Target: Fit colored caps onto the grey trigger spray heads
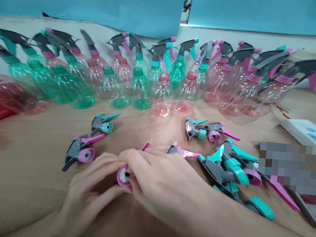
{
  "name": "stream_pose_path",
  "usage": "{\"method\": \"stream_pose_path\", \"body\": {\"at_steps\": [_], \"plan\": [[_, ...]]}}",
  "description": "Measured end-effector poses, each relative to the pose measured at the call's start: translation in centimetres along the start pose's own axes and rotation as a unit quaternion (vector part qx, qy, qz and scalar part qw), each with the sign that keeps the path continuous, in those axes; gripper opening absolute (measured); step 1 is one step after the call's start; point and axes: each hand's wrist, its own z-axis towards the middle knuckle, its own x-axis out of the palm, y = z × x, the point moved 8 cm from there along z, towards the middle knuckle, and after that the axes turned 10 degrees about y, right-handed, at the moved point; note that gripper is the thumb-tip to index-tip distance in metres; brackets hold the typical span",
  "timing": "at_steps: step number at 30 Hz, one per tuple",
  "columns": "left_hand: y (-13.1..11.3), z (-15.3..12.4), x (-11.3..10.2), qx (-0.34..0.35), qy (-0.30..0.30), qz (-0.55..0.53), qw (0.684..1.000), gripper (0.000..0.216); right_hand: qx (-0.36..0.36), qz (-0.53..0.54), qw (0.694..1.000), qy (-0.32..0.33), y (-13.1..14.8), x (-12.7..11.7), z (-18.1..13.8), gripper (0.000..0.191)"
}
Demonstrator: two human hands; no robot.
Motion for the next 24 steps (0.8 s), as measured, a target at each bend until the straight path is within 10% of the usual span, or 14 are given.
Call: {"method": "stream_pose_path", "body": {"at_steps": [11,24], "plan": [[-0.9,-0.1,-0.4,0.033,-0.015,0.024,0.999,0.017,-0.025,0.000,0.997,-0.075,1.0,-0.1,-0.1,0.013],[-0.7,0.1,-0.4,0.019,-0.011,-0.014,1.000,0.013,0.002,0.062,0.998,0.022,0.4,1.3,-0.1,0.010]]}}
